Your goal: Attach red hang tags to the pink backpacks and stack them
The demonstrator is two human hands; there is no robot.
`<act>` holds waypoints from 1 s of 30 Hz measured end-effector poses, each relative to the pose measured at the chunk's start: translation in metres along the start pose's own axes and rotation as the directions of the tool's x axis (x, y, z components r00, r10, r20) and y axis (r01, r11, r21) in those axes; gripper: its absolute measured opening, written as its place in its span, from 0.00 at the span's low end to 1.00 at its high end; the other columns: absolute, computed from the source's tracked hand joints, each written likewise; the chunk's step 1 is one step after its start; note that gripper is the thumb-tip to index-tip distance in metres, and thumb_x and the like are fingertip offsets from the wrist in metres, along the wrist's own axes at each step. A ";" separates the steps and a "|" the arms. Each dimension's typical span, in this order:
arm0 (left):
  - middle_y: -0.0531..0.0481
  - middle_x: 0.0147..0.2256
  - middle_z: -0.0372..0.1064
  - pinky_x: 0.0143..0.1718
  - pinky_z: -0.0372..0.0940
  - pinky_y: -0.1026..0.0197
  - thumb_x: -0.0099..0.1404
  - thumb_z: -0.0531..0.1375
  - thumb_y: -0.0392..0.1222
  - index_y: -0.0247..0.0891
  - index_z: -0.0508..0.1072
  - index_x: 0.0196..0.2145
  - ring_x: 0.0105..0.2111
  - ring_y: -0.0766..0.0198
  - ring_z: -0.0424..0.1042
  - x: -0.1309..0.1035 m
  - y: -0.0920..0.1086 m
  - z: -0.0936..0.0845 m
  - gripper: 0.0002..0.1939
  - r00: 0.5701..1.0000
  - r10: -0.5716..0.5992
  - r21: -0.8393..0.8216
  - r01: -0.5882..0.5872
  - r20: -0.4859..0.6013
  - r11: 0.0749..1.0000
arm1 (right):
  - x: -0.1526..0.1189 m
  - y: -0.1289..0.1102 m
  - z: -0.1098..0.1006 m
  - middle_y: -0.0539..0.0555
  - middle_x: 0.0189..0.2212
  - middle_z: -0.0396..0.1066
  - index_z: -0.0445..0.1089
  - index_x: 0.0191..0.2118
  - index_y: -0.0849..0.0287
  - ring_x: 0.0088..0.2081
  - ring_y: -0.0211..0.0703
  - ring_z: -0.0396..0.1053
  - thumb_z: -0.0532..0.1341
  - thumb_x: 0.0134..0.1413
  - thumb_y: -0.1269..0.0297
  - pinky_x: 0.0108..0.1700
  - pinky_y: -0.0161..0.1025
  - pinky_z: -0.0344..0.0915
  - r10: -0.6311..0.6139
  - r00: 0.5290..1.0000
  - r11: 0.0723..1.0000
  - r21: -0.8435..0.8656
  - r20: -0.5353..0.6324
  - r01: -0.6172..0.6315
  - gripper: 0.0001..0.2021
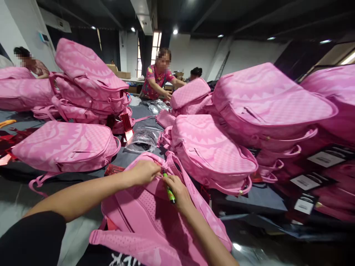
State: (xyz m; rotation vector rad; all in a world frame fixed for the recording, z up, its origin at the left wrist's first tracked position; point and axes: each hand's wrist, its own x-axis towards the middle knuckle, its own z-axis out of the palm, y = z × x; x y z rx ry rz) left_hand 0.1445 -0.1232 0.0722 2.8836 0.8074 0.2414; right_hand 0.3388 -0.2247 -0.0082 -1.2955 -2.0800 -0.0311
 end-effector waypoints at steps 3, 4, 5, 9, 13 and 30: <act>0.40 0.57 0.66 0.56 0.59 0.51 0.64 0.60 0.37 0.37 0.69 0.55 0.57 0.51 0.63 0.005 -0.011 -0.009 0.21 0.978 0.054 0.091 -0.036 -0.202 0.995 | 0.002 0.000 0.001 0.59 0.46 0.70 0.66 0.52 0.55 0.47 0.51 0.69 0.57 0.58 0.77 0.45 0.45 0.69 0.022 1.000 0.999 0.037 0.011 -0.023 0.17; 0.39 0.61 0.61 0.59 0.57 0.49 0.62 0.62 0.38 0.38 0.64 0.60 0.61 0.51 0.59 0.008 -0.014 -0.012 0.28 0.981 0.035 0.082 -0.019 -0.190 0.996 | 0.003 -0.001 0.002 0.58 0.47 0.70 0.66 0.52 0.55 0.48 0.51 0.69 0.57 0.59 0.76 0.46 0.45 0.69 0.025 1.000 0.998 0.062 -0.011 -0.024 0.17; 0.39 0.63 0.58 0.59 0.56 0.48 0.61 0.63 0.39 0.38 0.58 0.64 0.62 0.50 0.57 0.012 -0.017 -0.013 0.35 0.991 0.009 0.063 -0.001 -0.135 0.998 | 0.005 -0.002 0.004 0.58 0.47 0.70 0.65 0.52 0.55 0.49 0.50 0.69 0.57 0.59 0.75 0.47 0.45 0.69 0.033 0.999 0.996 0.089 -0.042 -0.029 0.17; 0.37 0.60 0.61 0.53 0.62 0.45 0.58 0.65 0.44 0.39 0.51 0.68 0.56 0.45 0.62 0.033 -0.023 -0.007 0.44 0.995 -0.070 0.134 0.061 0.065 0.989 | 0.002 -0.014 0.015 0.55 0.42 0.71 0.66 0.48 0.53 0.45 0.47 0.69 0.58 0.60 0.73 0.46 0.44 0.68 0.114 0.980 0.977 0.196 -0.162 -0.081 0.12; 0.36 0.58 0.62 0.48 0.63 0.46 0.58 0.64 0.42 0.40 0.53 0.67 0.52 0.44 0.64 0.043 -0.027 0.001 0.42 0.995 -0.071 0.260 0.052 0.067 0.964 | -0.007 -0.033 0.013 0.55 0.42 0.70 0.66 0.49 0.53 0.45 0.46 0.68 0.56 0.62 0.74 0.44 0.42 0.67 0.101 0.988 0.980 0.183 -0.115 -0.079 0.12; 0.33 0.67 0.47 0.58 0.52 0.42 0.62 0.63 0.46 0.37 0.36 0.71 0.63 0.42 0.53 0.029 -0.005 0.010 0.50 0.994 0.090 0.330 -0.106 0.064 0.938 | -0.016 -0.031 -0.001 0.59 0.44 0.72 0.66 0.50 0.54 0.48 0.50 0.71 0.61 0.60 0.66 0.48 0.49 0.71 0.130 0.991 0.969 0.216 -0.022 -0.122 0.13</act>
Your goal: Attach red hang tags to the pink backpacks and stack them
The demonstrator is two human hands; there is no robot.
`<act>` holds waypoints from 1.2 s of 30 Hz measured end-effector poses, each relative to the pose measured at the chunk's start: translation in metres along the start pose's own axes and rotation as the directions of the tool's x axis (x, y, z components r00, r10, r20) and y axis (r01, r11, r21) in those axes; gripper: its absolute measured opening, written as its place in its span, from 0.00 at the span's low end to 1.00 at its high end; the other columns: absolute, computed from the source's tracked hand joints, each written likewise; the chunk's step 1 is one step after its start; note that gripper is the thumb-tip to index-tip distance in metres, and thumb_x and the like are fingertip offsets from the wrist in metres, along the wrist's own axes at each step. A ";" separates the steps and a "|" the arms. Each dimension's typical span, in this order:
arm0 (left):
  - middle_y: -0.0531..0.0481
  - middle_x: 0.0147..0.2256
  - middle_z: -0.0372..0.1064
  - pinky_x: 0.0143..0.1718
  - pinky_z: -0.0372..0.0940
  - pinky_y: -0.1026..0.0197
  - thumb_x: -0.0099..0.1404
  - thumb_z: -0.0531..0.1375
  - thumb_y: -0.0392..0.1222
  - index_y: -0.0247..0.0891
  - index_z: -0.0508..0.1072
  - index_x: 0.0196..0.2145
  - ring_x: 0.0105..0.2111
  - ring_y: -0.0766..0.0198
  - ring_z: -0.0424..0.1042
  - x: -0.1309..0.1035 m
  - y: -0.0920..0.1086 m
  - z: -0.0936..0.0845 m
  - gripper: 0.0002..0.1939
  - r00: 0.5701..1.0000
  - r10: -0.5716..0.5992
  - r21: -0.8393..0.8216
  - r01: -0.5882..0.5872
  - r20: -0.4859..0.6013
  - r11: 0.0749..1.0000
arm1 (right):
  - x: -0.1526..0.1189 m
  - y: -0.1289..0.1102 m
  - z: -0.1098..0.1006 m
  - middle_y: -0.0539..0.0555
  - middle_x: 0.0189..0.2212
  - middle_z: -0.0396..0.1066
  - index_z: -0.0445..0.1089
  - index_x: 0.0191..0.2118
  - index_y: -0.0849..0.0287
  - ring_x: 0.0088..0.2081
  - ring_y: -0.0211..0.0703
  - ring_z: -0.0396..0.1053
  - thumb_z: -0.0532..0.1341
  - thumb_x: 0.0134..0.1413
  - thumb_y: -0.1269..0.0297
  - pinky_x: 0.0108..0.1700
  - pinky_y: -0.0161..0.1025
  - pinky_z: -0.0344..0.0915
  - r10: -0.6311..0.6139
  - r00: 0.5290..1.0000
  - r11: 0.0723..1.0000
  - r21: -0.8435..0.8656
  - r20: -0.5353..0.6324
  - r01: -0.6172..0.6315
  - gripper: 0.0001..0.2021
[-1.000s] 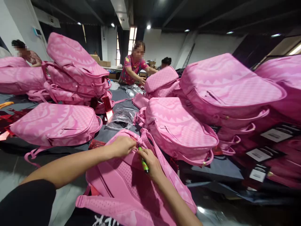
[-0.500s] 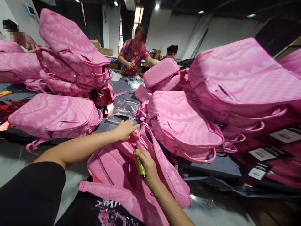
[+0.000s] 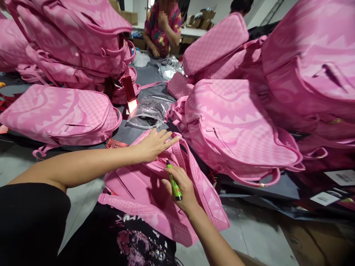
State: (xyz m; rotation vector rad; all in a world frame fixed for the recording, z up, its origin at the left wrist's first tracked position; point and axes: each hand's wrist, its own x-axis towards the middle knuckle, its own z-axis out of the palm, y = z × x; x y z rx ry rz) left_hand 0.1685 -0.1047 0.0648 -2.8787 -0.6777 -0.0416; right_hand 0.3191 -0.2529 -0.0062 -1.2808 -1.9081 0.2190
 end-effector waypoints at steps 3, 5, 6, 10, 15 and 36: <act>0.34 0.67 0.49 0.57 0.54 0.44 0.68 0.54 0.40 0.35 0.38 0.70 0.63 0.44 0.53 -0.001 0.002 -0.001 0.39 1.000 -0.004 0.000 0.004 -0.019 1.000 | 0.005 0.005 -0.009 0.60 0.48 0.72 0.61 0.57 0.55 0.47 0.48 0.73 0.58 0.63 0.62 0.48 0.47 0.72 0.144 0.989 0.987 0.071 0.017 -0.145 0.18; 0.34 0.67 0.47 0.57 0.53 0.43 0.68 0.53 0.39 0.36 0.39 0.70 0.64 0.43 0.51 0.000 0.001 0.000 0.38 1.000 -0.013 -0.005 0.013 -0.012 1.000 | 0.009 0.007 -0.013 0.59 0.47 0.73 0.60 0.57 0.55 0.45 0.48 0.74 0.57 0.63 0.61 0.46 0.47 0.72 0.225 0.974 0.971 0.077 0.006 -0.225 0.18; 0.35 0.68 0.46 0.58 0.53 0.43 0.68 0.54 0.40 0.36 0.39 0.70 0.65 0.42 0.50 0.001 0.001 0.001 0.39 1.000 -0.017 -0.008 0.017 -0.001 1.000 | 0.012 0.007 -0.016 0.58 0.44 0.74 0.63 0.54 0.55 0.43 0.48 0.74 0.58 0.62 0.61 0.45 0.47 0.71 0.227 0.974 0.972 0.056 0.014 -0.227 0.16; 0.35 0.70 0.40 0.59 0.52 0.42 0.66 0.56 0.41 0.36 0.38 0.70 0.67 0.41 0.44 0.011 -0.003 0.007 0.42 0.997 -0.056 -0.010 0.057 0.049 0.998 | 0.033 0.012 -0.020 0.54 0.38 0.76 0.72 0.43 0.56 0.41 0.46 0.73 0.62 0.60 0.60 0.46 0.46 0.70 0.179 0.979 0.982 0.048 0.094 -0.184 0.09; 0.36 0.70 0.37 0.61 0.50 0.44 0.63 0.60 0.41 0.34 0.42 0.70 0.68 0.42 0.41 0.025 -0.006 0.011 0.44 0.987 -0.110 -0.028 0.114 0.115 0.993 | 0.049 0.024 -0.013 0.55 0.37 0.77 0.75 0.39 0.58 0.40 0.46 0.73 0.61 0.58 0.63 0.46 0.47 0.71 0.203 0.967 0.979 -0.047 0.152 -0.198 0.07; 0.37 0.70 0.37 0.60 0.49 0.43 0.65 0.59 0.48 0.36 0.45 0.69 0.64 0.41 0.48 0.045 -0.017 0.028 0.41 0.968 -0.113 -0.095 0.137 0.224 0.986 | 0.047 0.030 -0.001 0.53 0.40 0.78 0.75 0.44 0.55 0.43 0.47 0.74 0.65 0.57 0.61 0.50 0.50 0.70 0.402 0.908 0.908 0.079 0.118 -0.412 0.09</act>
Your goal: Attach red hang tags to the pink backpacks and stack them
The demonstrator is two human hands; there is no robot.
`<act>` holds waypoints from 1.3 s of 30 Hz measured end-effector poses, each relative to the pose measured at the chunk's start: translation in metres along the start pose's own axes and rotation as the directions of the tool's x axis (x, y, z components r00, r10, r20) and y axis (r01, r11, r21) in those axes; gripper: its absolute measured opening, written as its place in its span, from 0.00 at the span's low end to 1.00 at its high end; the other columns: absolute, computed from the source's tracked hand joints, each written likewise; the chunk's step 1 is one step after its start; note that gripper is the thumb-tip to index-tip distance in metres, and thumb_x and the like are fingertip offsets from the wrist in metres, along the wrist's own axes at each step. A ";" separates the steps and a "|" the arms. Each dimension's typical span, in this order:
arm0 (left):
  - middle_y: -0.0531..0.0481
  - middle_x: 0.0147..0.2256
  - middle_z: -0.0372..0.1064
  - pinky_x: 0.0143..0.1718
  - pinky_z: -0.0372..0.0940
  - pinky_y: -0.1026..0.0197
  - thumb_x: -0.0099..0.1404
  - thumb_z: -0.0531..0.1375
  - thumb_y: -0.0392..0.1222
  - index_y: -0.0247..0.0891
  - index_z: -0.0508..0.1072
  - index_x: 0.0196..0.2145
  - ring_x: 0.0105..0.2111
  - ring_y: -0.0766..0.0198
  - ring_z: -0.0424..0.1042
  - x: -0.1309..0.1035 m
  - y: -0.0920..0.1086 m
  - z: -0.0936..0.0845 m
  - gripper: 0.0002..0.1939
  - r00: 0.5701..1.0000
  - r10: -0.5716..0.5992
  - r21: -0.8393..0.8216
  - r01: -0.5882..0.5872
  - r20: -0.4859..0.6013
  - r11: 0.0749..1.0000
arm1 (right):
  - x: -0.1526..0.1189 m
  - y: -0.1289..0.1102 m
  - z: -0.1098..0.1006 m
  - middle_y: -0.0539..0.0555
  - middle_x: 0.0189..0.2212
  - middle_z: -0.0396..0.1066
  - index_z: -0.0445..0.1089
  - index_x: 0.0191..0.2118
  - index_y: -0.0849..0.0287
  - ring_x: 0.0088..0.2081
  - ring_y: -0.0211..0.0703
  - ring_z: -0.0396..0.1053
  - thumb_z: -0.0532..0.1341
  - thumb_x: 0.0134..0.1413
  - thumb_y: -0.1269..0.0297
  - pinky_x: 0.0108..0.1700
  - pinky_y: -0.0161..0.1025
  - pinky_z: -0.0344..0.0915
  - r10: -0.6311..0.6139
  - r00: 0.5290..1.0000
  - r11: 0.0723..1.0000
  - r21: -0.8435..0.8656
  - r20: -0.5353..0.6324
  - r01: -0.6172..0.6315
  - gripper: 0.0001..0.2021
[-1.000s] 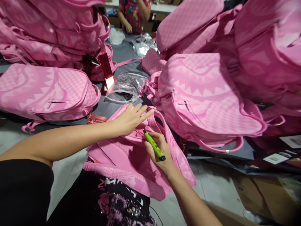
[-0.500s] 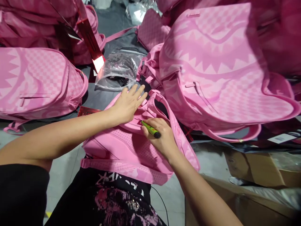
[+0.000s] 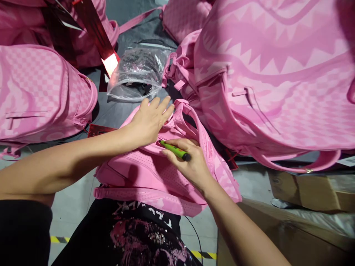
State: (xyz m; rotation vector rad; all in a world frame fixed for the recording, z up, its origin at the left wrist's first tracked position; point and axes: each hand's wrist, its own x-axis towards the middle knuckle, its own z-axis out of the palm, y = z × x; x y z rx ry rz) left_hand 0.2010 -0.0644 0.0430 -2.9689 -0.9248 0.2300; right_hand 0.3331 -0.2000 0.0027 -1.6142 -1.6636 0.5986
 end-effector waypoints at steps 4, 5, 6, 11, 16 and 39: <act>0.38 0.69 0.38 0.60 0.49 0.43 0.65 0.58 0.47 0.37 0.44 0.69 0.63 0.42 0.50 0.002 -0.002 0.003 0.41 1.000 0.008 -0.010 -0.008 -0.001 1.000 | -0.001 -0.005 0.010 0.53 0.40 0.78 0.75 0.44 0.55 0.44 0.46 0.74 0.62 0.60 0.64 0.49 0.49 0.70 -0.046 0.993 0.996 -0.084 -0.105 0.038 0.09; 0.38 0.69 0.39 0.60 0.49 0.43 0.65 0.59 0.48 0.37 0.44 0.68 0.63 0.42 0.51 0.003 -0.002 0.004 0.41 1.000 0.009 -0.006 -0.009 0.002 1.000 | -0.001 -0.007 0.013 0.53 0.40 0.78 0.76 0.44 0.55 0.44 0.46 0.75 0.62 0.60 0.64 0.50 0.50 0.70 -0.059 0.990 0.994 -0.096 -0.131 0.046 0.09; 0.39 0.69 0.40 0.60 0.49 0.43 0.65 0.59 0.49 0.38 0.44 0.68 0.62 0.42 0.52 0.004 -0.003 0.005 0.41 1.000 0.009 -0.001 -0.009 0.007 1.000 | -0.002 -0.008 0.016 0.53 0.41 0.78 0.76 0.44 0.55 0.44 0.47 0.75 0.62 0.60 0.63 0.51 0.51 0.69 -0.067 0.987 0.992 -0.112 -0.149 0.050 0.08; 0.41 0.68 0.42 0.61 0.49 0.44 0.65 0.58 0.46 0.39 0.46 0.68 0.62 0.44 0.53 0.006 -0.006 0.008 0.39 1.000 0.013 -0.010 -0.013 -0.001 1.000 | -0.003 -0.012 0.022 0.55 0.39 0.78 0.76 0.42 0.56 0.44 0.49 0.75 0.63 0.59 0.63 0.49 0.52 0.67 -0.064 0.977 0.976 -0.217 -0.201 0.020 0.08; 0.38 0.67 0.44 0.61 0.49 0.45 0.64 0.59 0.40 0.36 0.48 0.67 0.61 0.43 0.54 0.006 -0.006 0.006 0.38 1.000 0.015 -0.058 -0.015 0.001 0.998 | -0.003 -0.014 0.027 0.54 0.40 0.78 0.76 0.43 0.56 0.44 0.49 0.74 0.63 0.59 0.63 0.51 0.52 0.65 -0.065 0.968 0.975 -0.224 -0.242 0.009 0.08; 0.35 0.67 0.48 0.54 0.60 0.47 0.62 0.62 0.47 0.32 0.53 0.67 0.57 0.46 0.61 -0.001 -0.001 0.000 0.40 0.999 0.026 0.107 -0.023 -0.024 0.994 | -0.003 -0.010 0.038 0.56 0.38 0.77 0.76 0.43 0.59 0.41 0.48 0.74 0.62 0.59 0.65 0.44 0.46 0.65 -0.140 0.935 0.964 -0.262 -0.327 0.052 0.08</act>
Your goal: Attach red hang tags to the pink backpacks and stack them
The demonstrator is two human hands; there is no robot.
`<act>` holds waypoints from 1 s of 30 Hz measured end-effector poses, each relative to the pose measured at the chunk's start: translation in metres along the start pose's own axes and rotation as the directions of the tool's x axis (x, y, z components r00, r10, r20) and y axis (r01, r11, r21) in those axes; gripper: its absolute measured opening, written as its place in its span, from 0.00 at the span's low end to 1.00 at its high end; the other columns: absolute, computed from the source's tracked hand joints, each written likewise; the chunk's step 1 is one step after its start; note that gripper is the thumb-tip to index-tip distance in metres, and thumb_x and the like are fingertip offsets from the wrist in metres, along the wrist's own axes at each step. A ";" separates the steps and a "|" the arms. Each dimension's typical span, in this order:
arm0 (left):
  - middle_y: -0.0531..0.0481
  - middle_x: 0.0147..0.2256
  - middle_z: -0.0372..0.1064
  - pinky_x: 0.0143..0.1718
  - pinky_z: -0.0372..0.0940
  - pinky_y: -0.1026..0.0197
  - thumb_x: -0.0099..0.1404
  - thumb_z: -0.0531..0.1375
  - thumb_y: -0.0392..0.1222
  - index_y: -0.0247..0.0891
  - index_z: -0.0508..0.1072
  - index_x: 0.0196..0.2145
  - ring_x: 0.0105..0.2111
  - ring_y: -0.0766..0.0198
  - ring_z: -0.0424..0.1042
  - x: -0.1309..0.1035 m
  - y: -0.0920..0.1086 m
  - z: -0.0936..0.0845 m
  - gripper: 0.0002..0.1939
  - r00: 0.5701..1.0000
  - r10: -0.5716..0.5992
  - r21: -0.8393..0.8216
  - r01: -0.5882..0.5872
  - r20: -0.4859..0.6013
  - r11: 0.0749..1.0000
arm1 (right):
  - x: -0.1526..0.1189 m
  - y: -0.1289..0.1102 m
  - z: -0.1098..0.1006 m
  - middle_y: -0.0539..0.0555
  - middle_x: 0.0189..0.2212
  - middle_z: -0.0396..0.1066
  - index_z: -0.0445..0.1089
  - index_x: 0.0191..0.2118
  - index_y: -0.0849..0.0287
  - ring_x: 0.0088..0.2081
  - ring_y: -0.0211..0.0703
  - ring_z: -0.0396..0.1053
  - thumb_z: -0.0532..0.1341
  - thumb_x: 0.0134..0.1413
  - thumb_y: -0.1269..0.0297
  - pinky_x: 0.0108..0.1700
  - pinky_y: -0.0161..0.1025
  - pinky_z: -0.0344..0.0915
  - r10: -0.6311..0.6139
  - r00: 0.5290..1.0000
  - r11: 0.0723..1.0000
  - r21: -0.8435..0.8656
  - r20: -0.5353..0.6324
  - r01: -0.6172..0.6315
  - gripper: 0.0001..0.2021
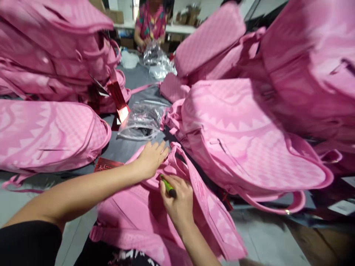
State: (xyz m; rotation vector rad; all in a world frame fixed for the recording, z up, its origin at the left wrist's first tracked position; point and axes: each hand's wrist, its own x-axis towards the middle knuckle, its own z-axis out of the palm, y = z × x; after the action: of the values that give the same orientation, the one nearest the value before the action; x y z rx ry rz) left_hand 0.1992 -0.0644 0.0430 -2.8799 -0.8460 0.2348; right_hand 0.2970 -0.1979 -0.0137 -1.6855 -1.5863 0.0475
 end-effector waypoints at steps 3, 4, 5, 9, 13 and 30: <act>0.35 0.68 0.47 0.55 0.61 0.47 0.62 0.63 0.47 0.32 0.52 0.68 0.59 0.47 0.61 0.001 0.000 0.000 0.42 1.000 -0.008 0.014 0.008 0.007 1.000 | 0.001 0.004 0.005 0.54 0.37 0.77 0.76 0.42 0.58 0.39 0.46 0.74 0.62 0.60 0.65 0.44 0.46 0.65 -0.034 0.999 0.999 0.039 -0.011 0.035 0.08; 0.35 0.69 0.46 0.55 0.61 0.47 0.61 0.63 0.47 0.33 0.51 0.68 0.59 0.47 0.60 0.000 0.000 0.000 0.43 1.000 -0.012 0.017 0.012 0.014 1.000 | 0.001 0.005 0.006 0.53 0.36 0.77 0.76 0.42 0.58 0.39 0.46 0.74 0.61 0.60 0.65 0.44 0.46 0.65 -0.044 0.999 0.998 0.042 -0.004 0.044 0.08; 0.35 0.69 0.45 0.56 0.61 0.47 0.61 0.64 0.48 0.33 0.51 0.68 0.60 0.47 0.60 0.000 0.000 -0.001 0.44 1.000 -0.018 0.015 0.017 0.019 1.000 | 0.001 0.005 0.007 0.53 0.36 0.77 0.76 0.42 0.58 0.38 0.46 0.74 0.61 0.60 0.65 0.44 0.46 0.64 -0.050 0.999 0.998 0.029 -0.003 0.050 0.08; 0.35 0.70 0.38 0.61 0.56 0.41 0.55 0.69 0.54 0.35 0.47 0.70 0.66 0.43 0.49 -0.006 -0.004 -0.008 0.54 0.999 0.003 -0.008 -0.003 0.053 1.000 | -0.003 0.008 0.005 0.54 0.36 0.78 0.76 0.41 0.59 0.39 0.48 0.74 0.60 0.61 0.65 0.42 0.45 0.65 -0.048 0.999 0.998 -0.037 -0.023 0.047 0.08; 0.35 0.71 0.26 0.55 0.60 0.32 0.46 0.74 0.54 0.46 0.35 0.71 0.67 0.32 0.43 -0.020 -0.018 -0.016 0.67 0.973 -0.101 -0.061 0.116 0.206 0.991 | -0.007 0.009 0.003 0.55 0.37 0.78 0.76 0.42 0.60 0.39 0.47 0.74 0.60 0.61 0.65 0.42 0.43 0.67 -0.029 0.999 0.999 0.027 -0.032 0.030 0.09; 0.30 0.70 0.22 0.48 0.71 0.42 0.45 0.75 0.47 0.44 0.29 0.71 0.63 0.32 0.52 -0.035 -0.006 -0.007 0.71 0.966 -0.170 -0.078 0.188 0.194 0.979 | -0.015 -0.004 0.010 0.54 0.36 0.79 0.76 0.40 0.59 0.40 0.49 0.75 0.61 0.59 0.65 0.46 0.46 0.63 -0.030 0.999 0.998 0.058 -0.024 0.032 0.07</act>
State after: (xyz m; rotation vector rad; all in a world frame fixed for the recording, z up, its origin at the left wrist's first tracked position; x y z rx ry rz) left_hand 0.1681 -0.0789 0.0544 -2.8777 -1.1739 0.4613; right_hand 0.2854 -0.2062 -0.0253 -1.6112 -1.5787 0.0575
